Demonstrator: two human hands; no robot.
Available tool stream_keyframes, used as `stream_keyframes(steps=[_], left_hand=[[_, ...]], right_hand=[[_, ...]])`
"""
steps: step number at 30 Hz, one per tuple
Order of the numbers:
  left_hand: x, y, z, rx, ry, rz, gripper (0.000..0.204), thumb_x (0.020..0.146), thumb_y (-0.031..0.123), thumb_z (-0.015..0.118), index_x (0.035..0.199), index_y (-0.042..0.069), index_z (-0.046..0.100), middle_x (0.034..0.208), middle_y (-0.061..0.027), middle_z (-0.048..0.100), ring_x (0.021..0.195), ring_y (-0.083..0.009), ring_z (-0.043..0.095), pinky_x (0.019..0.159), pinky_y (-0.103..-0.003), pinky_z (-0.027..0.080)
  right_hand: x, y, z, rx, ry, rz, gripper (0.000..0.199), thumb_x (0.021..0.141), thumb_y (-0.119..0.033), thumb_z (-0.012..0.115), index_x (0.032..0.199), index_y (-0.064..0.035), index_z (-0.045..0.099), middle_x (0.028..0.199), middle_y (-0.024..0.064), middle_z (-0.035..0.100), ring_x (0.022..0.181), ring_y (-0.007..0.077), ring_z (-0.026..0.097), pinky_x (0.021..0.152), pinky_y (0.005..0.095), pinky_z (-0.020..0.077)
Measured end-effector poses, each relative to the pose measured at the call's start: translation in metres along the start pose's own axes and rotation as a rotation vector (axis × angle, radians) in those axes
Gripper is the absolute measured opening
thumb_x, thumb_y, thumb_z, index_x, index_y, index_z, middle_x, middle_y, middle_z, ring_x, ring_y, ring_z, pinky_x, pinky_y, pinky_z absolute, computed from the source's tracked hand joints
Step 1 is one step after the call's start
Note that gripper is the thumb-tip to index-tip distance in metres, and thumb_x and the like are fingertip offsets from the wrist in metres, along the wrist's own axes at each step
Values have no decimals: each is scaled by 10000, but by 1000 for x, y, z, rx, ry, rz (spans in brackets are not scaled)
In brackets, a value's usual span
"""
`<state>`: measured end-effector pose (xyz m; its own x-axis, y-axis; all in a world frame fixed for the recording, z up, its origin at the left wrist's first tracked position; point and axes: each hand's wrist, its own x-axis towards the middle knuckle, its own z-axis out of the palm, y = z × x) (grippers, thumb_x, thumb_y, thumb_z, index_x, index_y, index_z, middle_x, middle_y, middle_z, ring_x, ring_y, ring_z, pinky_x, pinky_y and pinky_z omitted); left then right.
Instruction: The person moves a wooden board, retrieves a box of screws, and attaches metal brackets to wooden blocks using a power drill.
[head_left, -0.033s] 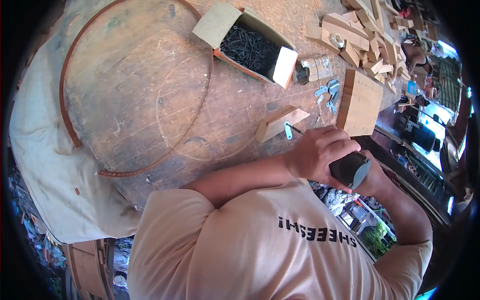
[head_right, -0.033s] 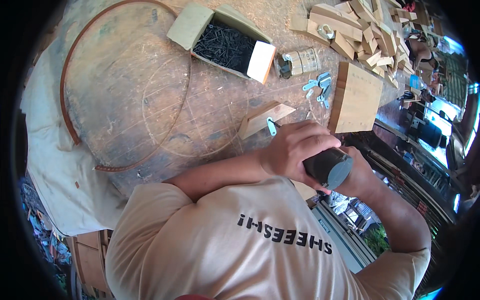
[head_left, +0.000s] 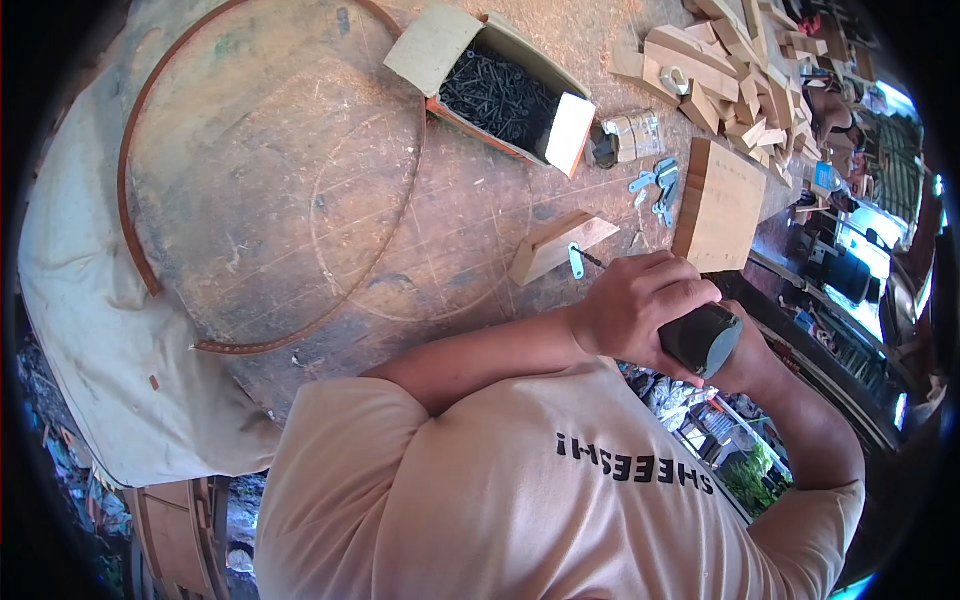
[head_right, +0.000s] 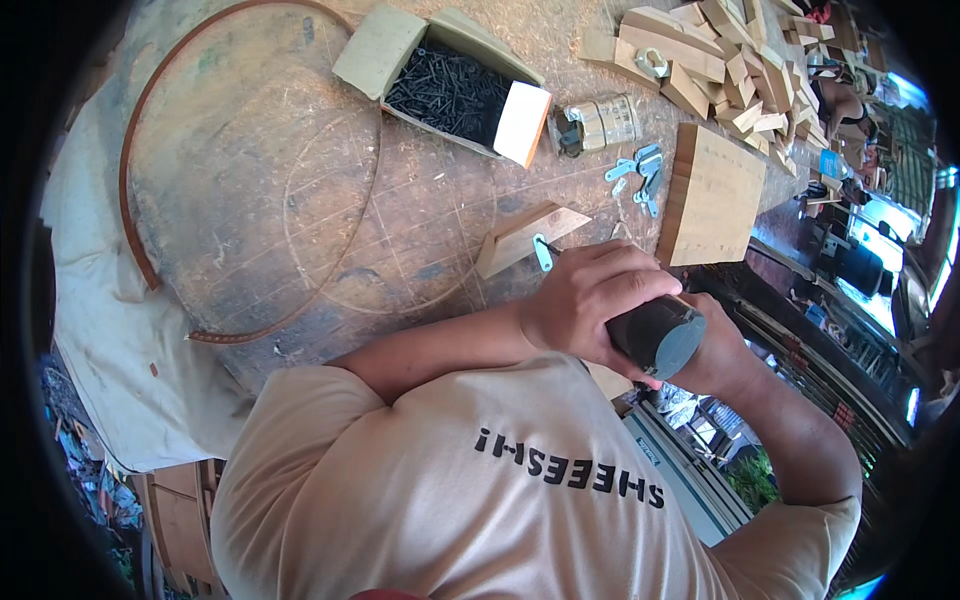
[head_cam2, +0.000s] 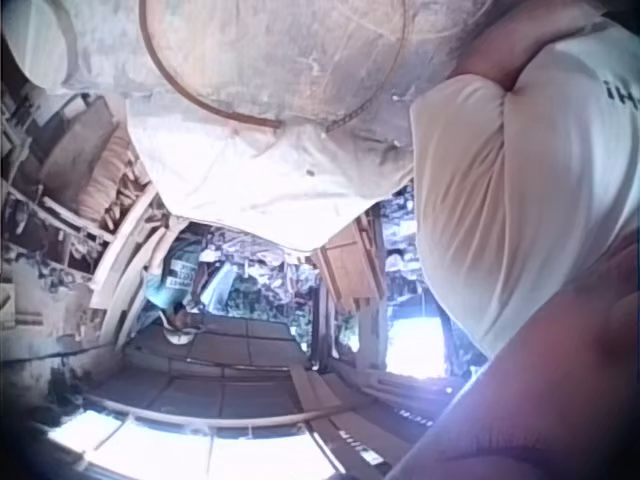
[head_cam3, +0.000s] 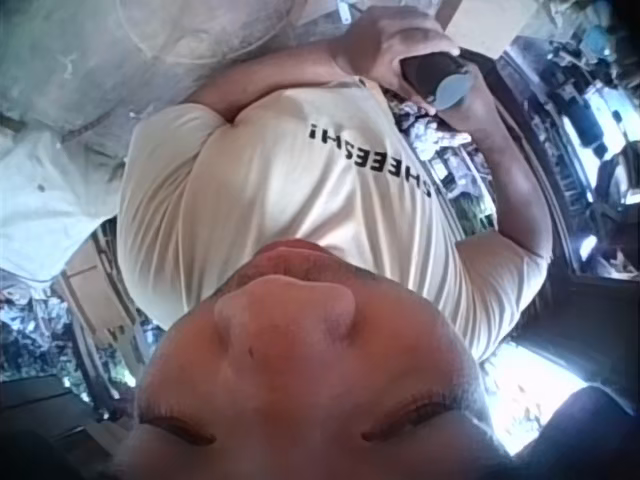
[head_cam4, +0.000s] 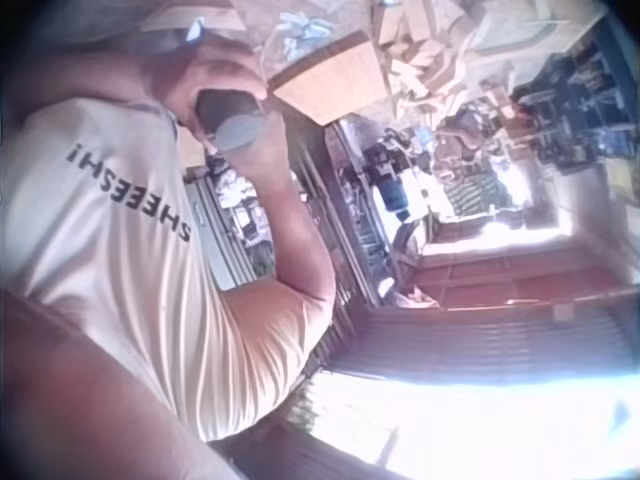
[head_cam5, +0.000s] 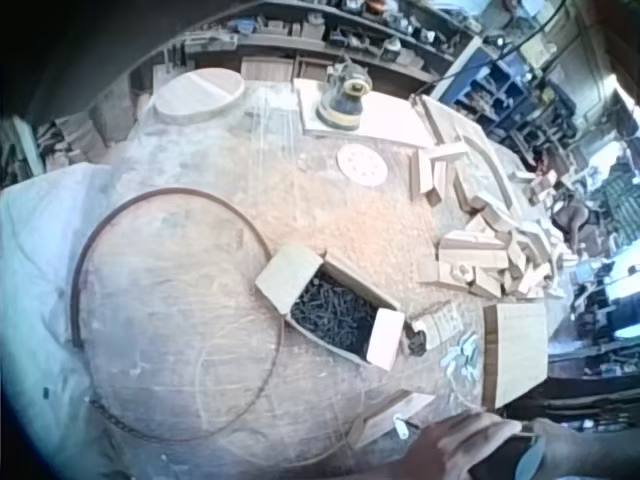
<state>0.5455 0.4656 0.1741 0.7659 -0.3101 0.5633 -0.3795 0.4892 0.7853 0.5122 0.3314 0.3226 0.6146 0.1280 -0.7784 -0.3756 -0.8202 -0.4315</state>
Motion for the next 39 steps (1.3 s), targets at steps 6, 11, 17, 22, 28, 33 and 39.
stream_keyframes(steps=[6,11,17,22,28,33,39], left_hand=[[1,0,-3,-13,-5,1,792,592,605,798,1098,31,592,950,-116,616,808,-291,639,711,-383,536],[-1,0,-1,-22,2,1,791,601,601,798,1110,32,589,949,-120,616,803,-290,639,702,-379,533],[-6,-5,-5,-23,-5,-13,797,605,599,799,1124,32,588,961,-116,615,810,-288,638,714,-388,524],[-8,-10,-6,-10,-11,-9,800,602,598,801,1127,33,588,963,-116,615,810,-289,637,722,-390,521],[-9,-11,-7,-31,-5,-17,792,606,589,802,1130,36,588,955,-113,616,798,-289,635,716,-389,522],[-12,-13,-8,-20,4,0,780,607,575,806,1129,37,590,955,-110,617,788,-280,634,703,-380,521],[-14,-17,-11,7,0,1,795,594,583,805,1130,37,589,950,-108,618,780,-275,635,696,-375,521]], right_hand=[[1,4,1,10,1,-5,419,603,-164,830,966,-79,639,879,93,686,806,260,700,698,347,549],[1,2,4,36,44,5,438,594,-173,837,974,-78,641,882,97,685,814,272,699,697,351,547],[6,11,3,2,6,32,474,590,-172,840,1003,-72,628,891,103,682,820,273,700,693,354,544],[12,15,5,4,-9,10,490,590,-172,843,1014,-73,620,898,101,681,819,269,701,694,353,545],[14,11,6,48,10,17,481,592,-179,847,1005,-76,624,913,105,678,821,283,698,691,357,546],[13,18,9,10,11,39,449,595,-170,841,983,-63,640,906,114,681,834,282,701,700,361,542],[20,14,9,50,-1,113,414,604,-164,821,970,-61,657,897,124,694,827,256,705,703,337,538]])
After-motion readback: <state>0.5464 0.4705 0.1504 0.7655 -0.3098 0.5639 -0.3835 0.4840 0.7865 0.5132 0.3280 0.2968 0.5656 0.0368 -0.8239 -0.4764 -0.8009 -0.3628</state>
